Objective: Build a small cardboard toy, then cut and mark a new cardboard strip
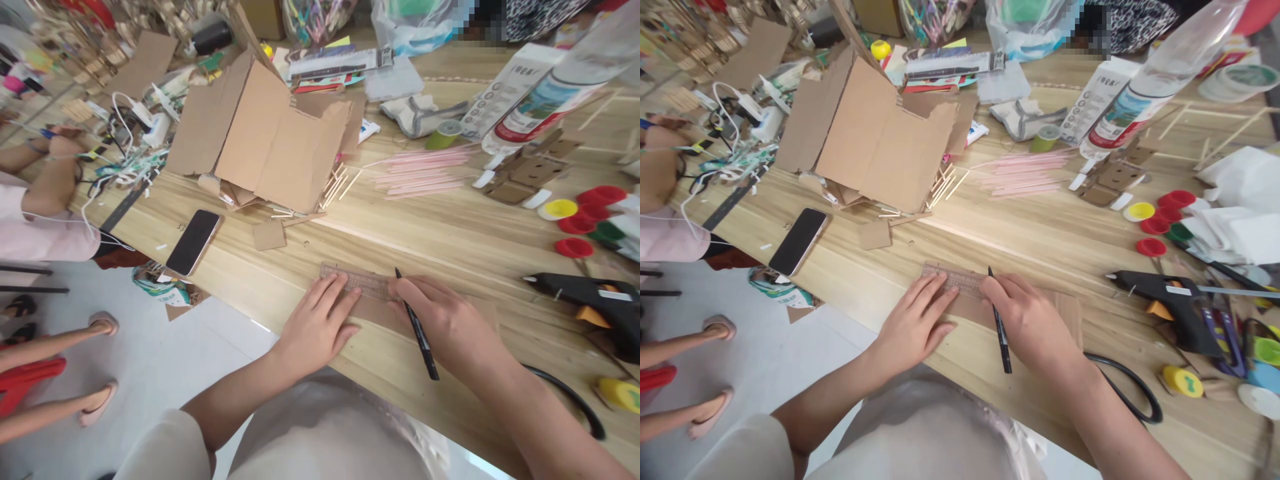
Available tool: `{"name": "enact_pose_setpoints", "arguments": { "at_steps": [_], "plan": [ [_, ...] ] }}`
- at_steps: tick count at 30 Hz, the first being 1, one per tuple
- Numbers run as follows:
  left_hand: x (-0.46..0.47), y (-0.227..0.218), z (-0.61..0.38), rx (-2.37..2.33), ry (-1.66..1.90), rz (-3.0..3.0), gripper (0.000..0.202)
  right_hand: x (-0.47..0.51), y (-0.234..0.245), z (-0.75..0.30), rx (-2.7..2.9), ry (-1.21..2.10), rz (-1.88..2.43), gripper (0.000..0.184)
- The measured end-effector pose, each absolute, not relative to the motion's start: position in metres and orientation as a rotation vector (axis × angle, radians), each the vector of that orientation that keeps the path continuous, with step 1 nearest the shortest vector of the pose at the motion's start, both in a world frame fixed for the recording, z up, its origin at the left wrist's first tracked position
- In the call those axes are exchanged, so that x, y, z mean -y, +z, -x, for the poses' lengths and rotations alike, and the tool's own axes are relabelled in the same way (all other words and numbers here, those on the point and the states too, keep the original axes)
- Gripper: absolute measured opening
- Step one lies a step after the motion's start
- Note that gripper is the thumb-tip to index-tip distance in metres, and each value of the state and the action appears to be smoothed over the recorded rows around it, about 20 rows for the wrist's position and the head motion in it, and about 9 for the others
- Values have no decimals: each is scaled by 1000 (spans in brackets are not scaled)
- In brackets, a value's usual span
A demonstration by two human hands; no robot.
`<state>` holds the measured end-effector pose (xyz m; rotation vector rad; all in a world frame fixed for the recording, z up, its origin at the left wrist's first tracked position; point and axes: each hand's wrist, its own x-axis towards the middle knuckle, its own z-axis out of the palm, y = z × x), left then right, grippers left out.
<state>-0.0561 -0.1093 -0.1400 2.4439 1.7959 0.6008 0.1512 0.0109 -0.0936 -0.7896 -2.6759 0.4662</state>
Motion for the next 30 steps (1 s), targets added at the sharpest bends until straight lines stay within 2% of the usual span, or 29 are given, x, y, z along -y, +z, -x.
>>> {"name": "enact_pose_setpoints", "arguments": {
  "at_steps": [18, 25, 27, 30],
  "plan": [
    [113, -140, 57, -1805, 636, -2397, 46, -17, -95, -155, 2590, 585, 819, 20],
    [115, -136, 66, -1786, 946, -2343, 37, -16, -102, -169, 2510, 466, 719, 15],
    [113, -134, 76, -1838, 970, -2254, 39, -14, -103, -175, 2517, 425, 731, 16],
    [106, -131, 94, -1890, 836, -2136, 53, -13, -100, -183, 2522, 390, 712, 17]
  ]
}}
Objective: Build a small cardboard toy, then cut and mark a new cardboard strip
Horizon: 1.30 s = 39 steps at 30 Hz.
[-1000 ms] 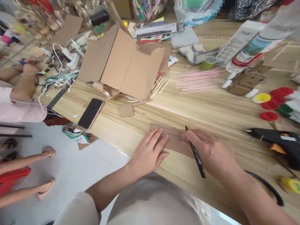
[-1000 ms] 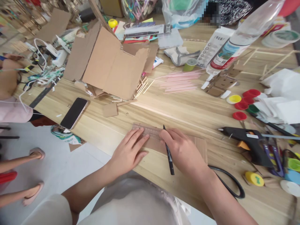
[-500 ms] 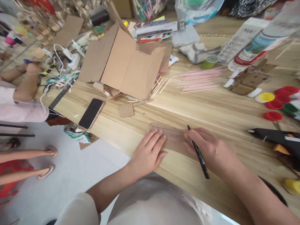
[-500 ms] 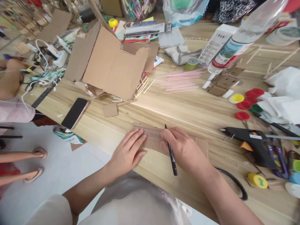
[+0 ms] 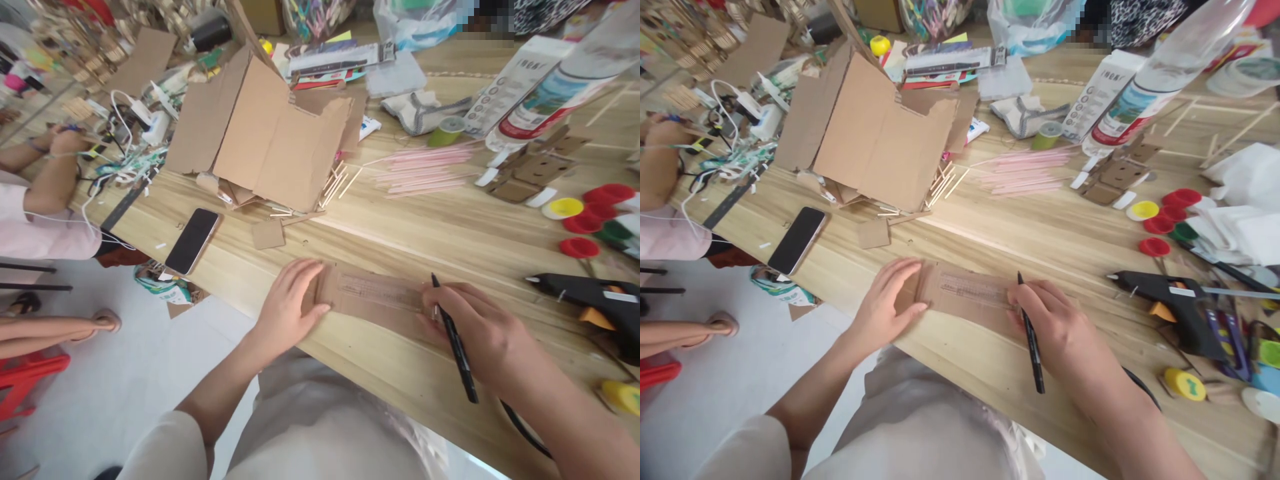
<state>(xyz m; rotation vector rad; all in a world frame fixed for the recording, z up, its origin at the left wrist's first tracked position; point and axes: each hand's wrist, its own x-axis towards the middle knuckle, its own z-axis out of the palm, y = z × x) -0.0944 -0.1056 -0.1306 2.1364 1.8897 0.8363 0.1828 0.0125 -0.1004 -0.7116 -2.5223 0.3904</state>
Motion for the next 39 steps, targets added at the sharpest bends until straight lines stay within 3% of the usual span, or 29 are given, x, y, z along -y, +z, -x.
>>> {"name": "enact_pose_setpoints", "arguments": {
  "at_steps": [5, 17, 39],
  "plan": [
    [88, -121, 107, -1762, 631, -2079, 77, -10, -89, -190, 2519, 289, 691, 15],
    [76, -119, 112, -1648, 477, -1971, 94, -3, -81, -195, 2524, 174, 719, 12],
    [112, -137, 99, -1888, 762, -2155, 83, 10, -81, -187, 2473, 254, 753, 12]
  ]
}}
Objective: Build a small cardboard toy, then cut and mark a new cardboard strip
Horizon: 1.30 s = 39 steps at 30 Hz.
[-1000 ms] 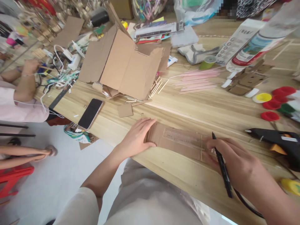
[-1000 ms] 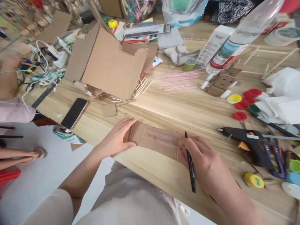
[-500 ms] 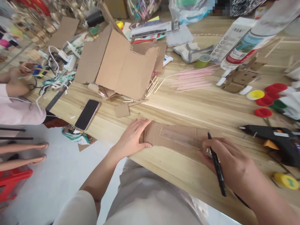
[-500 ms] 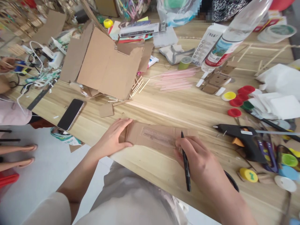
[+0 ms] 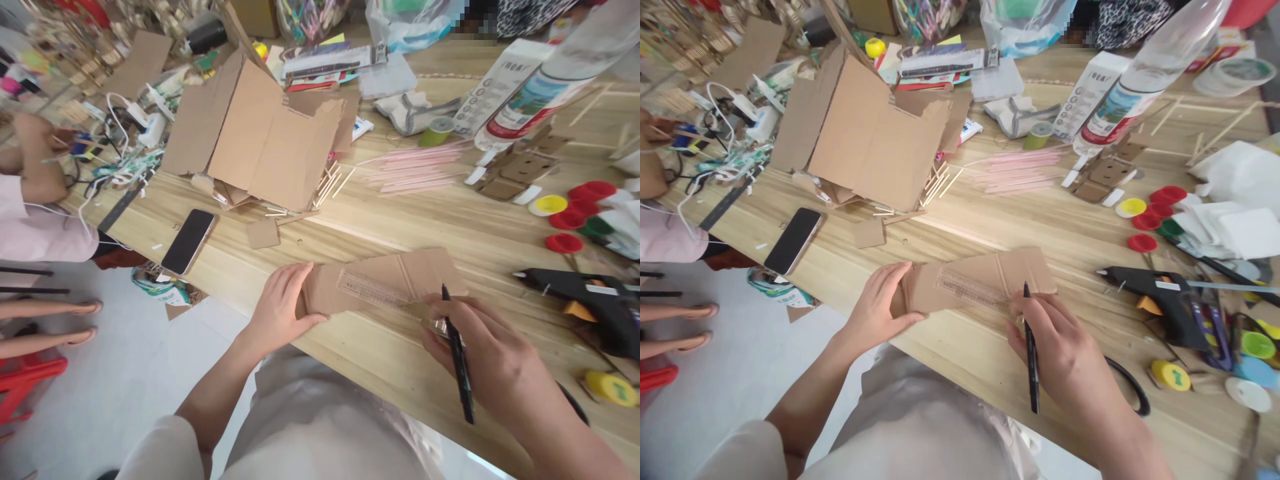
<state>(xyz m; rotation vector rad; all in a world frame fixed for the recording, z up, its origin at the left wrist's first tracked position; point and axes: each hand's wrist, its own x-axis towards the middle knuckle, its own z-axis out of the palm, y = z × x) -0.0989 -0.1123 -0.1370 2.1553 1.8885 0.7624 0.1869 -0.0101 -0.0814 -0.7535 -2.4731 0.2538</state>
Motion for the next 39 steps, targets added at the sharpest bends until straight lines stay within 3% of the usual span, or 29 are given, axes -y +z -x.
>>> {"name": "enact_pose_setpoints", "arguments": {
  "at_steps": [39],
  "plan": [
    [96, -141, 102, -1806, 754, -2147, 89, 2, -77, -184, 2532, 147, 652, 12]
  ]
}}
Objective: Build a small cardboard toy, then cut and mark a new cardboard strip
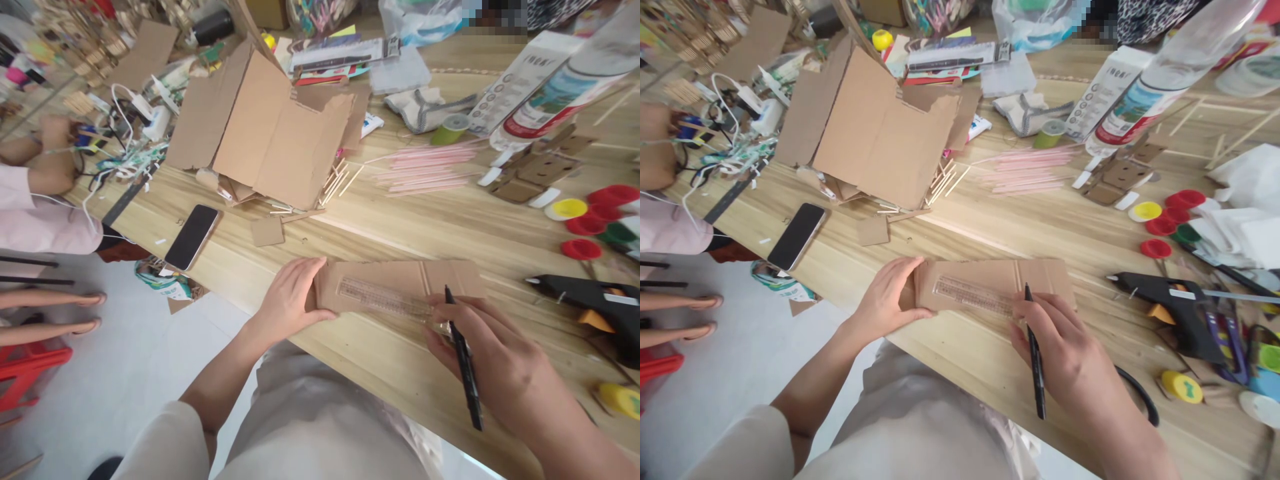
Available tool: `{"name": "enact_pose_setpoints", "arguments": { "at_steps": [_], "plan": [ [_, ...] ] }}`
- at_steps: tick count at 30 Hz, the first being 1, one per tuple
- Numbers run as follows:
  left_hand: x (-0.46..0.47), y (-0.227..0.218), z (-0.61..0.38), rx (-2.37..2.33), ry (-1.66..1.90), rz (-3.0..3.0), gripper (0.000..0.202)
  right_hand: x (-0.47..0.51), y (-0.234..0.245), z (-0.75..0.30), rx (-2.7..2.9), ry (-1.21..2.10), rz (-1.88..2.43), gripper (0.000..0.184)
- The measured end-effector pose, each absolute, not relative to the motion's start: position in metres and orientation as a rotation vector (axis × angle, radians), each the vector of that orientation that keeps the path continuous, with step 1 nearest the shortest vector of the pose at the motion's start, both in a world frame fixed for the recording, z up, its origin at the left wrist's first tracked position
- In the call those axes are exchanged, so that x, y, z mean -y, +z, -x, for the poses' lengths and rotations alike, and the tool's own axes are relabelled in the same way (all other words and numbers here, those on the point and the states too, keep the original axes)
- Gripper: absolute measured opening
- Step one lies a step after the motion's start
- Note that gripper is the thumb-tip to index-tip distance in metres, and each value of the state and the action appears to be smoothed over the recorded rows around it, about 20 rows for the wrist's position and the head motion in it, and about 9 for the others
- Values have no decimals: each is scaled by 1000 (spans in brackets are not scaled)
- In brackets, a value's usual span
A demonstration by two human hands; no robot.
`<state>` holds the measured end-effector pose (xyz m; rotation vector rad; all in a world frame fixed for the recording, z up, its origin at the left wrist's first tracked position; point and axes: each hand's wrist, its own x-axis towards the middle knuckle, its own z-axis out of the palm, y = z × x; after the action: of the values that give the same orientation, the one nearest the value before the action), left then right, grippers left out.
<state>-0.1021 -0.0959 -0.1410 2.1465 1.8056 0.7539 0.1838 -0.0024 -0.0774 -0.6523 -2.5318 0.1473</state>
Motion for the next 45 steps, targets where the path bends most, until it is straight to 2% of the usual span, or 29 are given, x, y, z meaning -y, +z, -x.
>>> {"name": "enact_pose_setpoints", "arguments": {
  "at_steps": [22, 45],
  "plan": [
    [98, -136, 112, -1861, 641, -2092, 86, 4, -74, -195, 2528, 128, 710, 17],
    [88, -130, 113, -1750, 682, -2158, 84, 14, -99, -211, 2431, 186, 798, 7]
  ]
}}
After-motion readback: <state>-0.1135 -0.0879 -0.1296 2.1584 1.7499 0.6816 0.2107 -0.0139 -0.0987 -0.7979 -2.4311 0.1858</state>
